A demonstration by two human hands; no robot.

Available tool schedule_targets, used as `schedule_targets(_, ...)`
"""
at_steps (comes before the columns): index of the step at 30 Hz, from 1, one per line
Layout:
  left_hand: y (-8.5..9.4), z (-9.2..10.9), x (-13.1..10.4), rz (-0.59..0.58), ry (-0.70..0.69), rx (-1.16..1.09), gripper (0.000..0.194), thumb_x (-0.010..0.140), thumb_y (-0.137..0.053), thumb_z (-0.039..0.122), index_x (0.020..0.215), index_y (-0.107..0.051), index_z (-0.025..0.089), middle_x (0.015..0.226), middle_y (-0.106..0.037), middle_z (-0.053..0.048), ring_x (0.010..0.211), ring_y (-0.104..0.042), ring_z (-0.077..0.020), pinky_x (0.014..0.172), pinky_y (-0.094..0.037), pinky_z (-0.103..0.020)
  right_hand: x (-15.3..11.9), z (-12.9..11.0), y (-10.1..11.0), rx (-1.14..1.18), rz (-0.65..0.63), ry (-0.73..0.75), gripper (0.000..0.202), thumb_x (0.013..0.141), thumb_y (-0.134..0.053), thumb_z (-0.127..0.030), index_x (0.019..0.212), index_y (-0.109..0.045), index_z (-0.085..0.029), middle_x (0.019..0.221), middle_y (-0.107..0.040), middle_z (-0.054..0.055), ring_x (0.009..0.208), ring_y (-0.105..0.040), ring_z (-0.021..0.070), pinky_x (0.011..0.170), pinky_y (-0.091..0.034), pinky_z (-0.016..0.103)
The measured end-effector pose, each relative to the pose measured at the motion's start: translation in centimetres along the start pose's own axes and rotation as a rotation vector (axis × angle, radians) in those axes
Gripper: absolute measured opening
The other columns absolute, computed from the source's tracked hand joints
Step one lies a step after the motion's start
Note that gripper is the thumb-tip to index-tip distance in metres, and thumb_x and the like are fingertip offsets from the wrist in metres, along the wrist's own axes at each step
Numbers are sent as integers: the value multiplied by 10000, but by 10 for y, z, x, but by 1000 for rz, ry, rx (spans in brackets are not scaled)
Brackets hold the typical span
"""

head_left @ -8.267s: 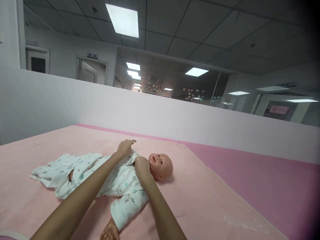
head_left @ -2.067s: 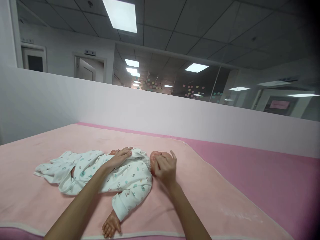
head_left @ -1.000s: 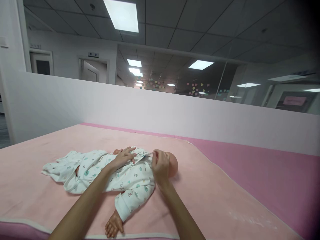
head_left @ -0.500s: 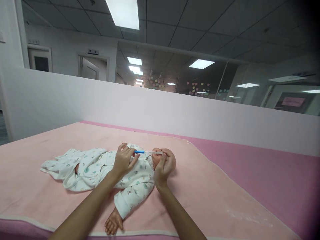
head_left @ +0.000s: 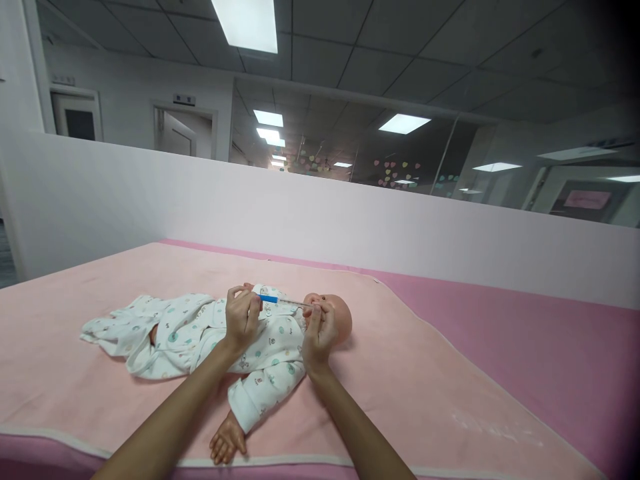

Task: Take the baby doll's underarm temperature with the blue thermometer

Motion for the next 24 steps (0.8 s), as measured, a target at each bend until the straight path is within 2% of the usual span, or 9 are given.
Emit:
schedule_targets(5,-2,-1,-2,-50,-9,14,328,859,-273,173,551,-383,202,497,-436,27,483,-408,-121,791,-381,-371,-1,0,0,-16,-26,38,181,894,-337,-308,863,-460,-178,633,-534,-18,607,-540,123,667,-448,294)
schedule_targets(12,-3,-6,-4,-48,8,41,307,852,-243,208,567,-359,212,508,-418,19,490,-391,-140,783,-380,-385,-6,-9,0,-52,-47,218,153,895,-312,-239,917,-458,-197,791,-559,20,768,-553,146,795,-428,368)
schedule_targets(16,-3,-6,-3,-50,2,40,315,852,-240,212,559,-356,213,497,-415,21,485,-387,-140,770,-382,-378,-5,-9,-2,-16,-79,208,163,896,-305,-231,941,-459,-201,795,-556,16,720,-549,136,752,-441,351)
schedule_targets(24,-2,-5,-1,-23,0,70,344,856,-269,189,525,-362,205,462,-383,33,469,-376,-127,740,-386,-361,-4,-2,-2,-54,-87,123,203,902,-297,-292,845,-459,-184,734,-571,20,660,-568,136,612,-458,288)
Point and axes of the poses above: each hand's wrist, its own x-axis towards the middle knuckle, its own y-axis out of the back of the hand, z = x × y, the point moved 6 cm from there along x, towards the middle knuckle
